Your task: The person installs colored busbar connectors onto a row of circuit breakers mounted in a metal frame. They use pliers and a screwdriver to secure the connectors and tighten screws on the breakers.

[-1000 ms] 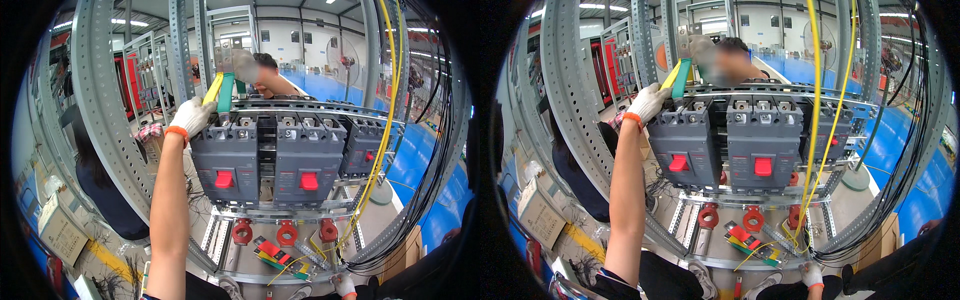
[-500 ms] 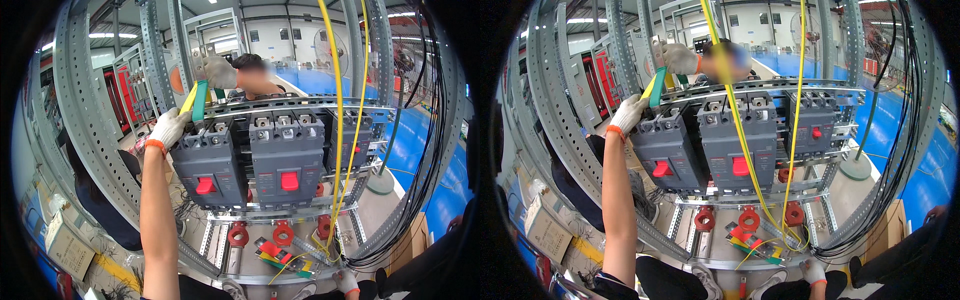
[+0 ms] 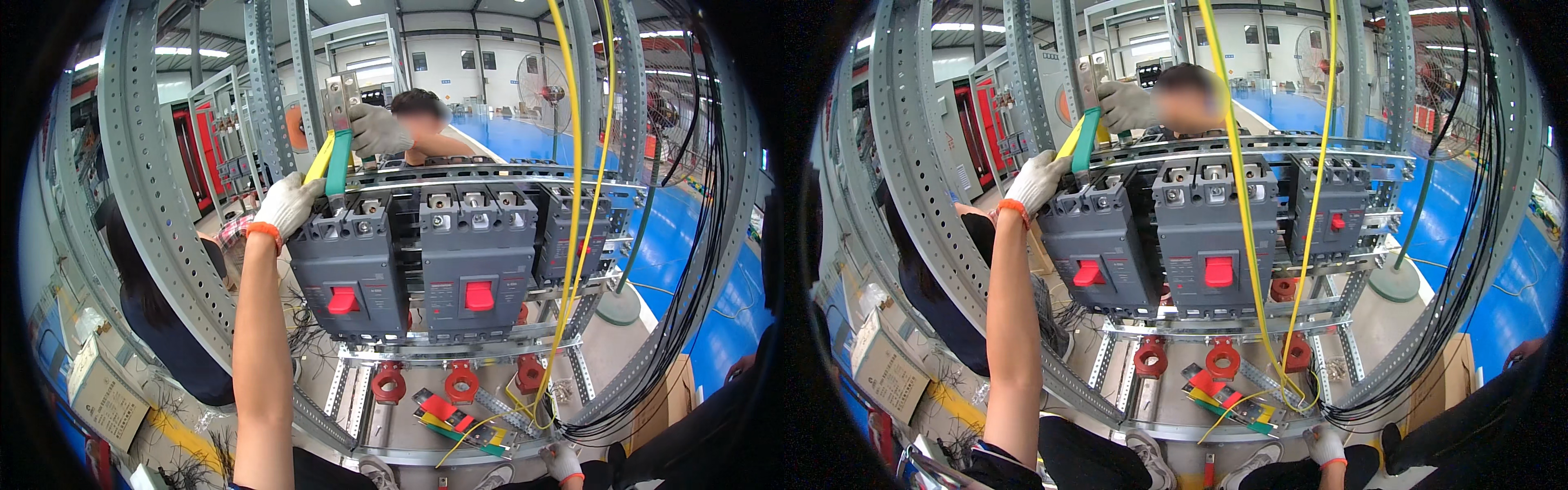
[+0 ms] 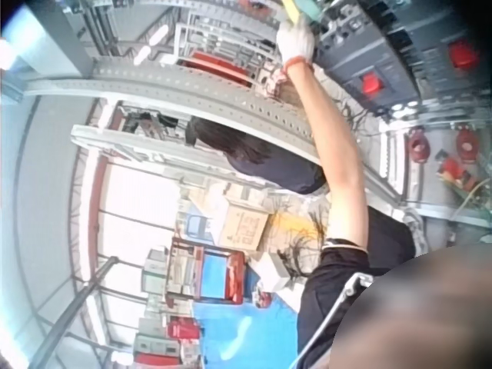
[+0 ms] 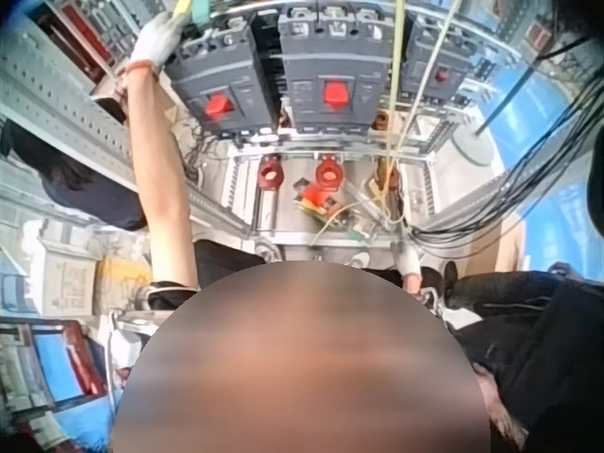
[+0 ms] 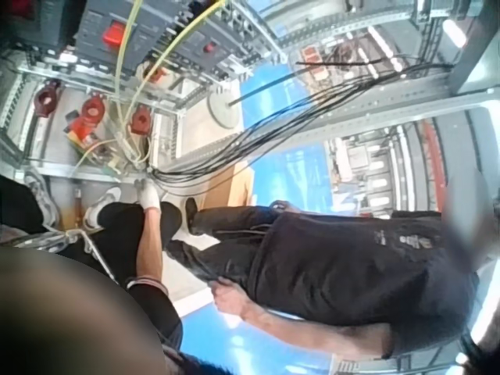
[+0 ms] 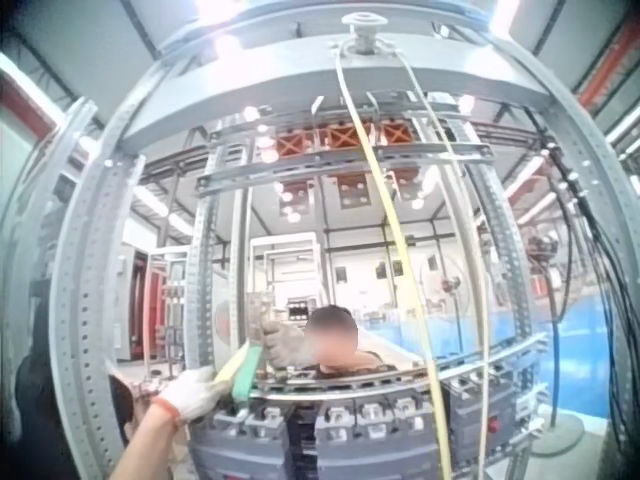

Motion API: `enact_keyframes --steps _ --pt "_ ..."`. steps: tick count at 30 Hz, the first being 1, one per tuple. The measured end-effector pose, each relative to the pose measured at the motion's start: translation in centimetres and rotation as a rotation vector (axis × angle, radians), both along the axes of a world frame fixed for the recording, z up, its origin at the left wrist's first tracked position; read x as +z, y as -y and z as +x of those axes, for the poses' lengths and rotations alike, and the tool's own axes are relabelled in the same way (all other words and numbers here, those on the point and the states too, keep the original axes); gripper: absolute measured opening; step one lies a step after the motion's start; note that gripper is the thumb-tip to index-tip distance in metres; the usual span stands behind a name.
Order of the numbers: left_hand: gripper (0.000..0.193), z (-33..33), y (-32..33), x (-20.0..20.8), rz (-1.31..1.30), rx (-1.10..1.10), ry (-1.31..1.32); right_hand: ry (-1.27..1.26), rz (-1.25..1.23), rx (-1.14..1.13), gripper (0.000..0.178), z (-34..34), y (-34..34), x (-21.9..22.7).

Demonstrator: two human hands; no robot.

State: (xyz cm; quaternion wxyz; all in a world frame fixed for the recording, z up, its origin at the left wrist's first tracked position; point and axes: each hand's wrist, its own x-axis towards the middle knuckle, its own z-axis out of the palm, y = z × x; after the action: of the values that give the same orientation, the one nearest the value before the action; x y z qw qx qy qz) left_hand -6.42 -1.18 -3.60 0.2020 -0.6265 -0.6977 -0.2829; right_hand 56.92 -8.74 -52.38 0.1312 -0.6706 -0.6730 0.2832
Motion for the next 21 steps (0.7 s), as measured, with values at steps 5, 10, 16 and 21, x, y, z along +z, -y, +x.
enact_keyframes --steps 5,10,16,21 --pt "0.027 0.3 0.4 0.1 -0.034 0.06 -0.301 0.003 0.046 0.048 0.046 0.4 -0.1 -0.5" --pt "0.028 1.2 0.9 0.2 -0.054 0.047 -0.228 0.015 -0.006 0.026 0.046 -0.3 0.2 1.0" --pt "0.027 -0.1 0.5 -0.2 -0.02 0.05 -0.326 0.039 -0.029 0.048 0.044 0.0 -0.3 -0.2" --pt "0.026 -0.1 0.4 -0.2 -0.027 0.05 -0.337 0.01 0.034 0.054 0.044 0.3 -0.1 -1.1"
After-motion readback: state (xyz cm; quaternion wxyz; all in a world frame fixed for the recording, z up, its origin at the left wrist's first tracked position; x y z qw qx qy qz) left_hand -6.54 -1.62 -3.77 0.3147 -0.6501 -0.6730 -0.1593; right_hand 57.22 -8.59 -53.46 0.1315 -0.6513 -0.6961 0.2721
